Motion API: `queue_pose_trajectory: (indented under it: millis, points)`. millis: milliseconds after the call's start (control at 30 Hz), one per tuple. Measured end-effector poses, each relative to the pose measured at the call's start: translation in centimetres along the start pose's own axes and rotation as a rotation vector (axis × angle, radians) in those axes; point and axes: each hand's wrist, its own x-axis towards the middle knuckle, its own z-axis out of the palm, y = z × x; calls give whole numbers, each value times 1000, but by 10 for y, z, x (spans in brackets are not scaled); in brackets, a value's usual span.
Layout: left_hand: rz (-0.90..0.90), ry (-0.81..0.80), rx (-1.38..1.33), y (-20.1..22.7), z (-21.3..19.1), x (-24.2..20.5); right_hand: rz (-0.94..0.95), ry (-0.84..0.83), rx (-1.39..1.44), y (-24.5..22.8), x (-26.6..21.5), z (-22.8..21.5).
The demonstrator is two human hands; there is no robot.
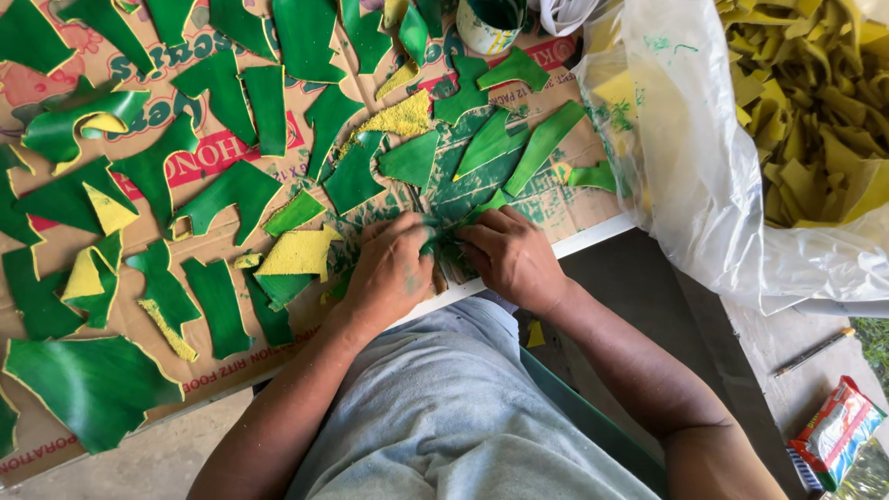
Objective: The person paints green foam cutouts on a table using a cloth to apply green paint from a small container. They repeatedly pick up cutouts, apply paint, and place them back on the table.
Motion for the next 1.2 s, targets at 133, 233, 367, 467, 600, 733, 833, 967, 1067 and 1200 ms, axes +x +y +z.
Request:
queue_pose_trajectory:
  millis: [133,233,367,467,600,733,833,967,1067,1200]
  points:
    - [-21,-14,20,-4,1,0,-122,-129,36,-5,-3,-6]
    - [-39,-43,25,-2,-2,2,-153,-169,71,-4,-9,-21]
    - [-65,-100,-39,-1,-6,2,24,-126,135,6,-23,-46]
    - [-192,-183,-33,1,-5,2,123,-44,128,5,-30,-42]
    - [-53,10,19,6,3,2,18,51,52,-7,-17,-8]
    - [-90,14,51,10,11,4,22,48,-64,5,2,-3]
    - [-108,-9,52,10,9,6,126,146,-156,26,1,-25]
    - [-125,-34,44,11,7,6,113,160,-102,34,-8,-25]
    - [-102,-26,52,14,6,5,102,130,-107,28,-8,-17]
    - [-128,-51,60,15,2,9,157,144,-179,25,-3,-26]
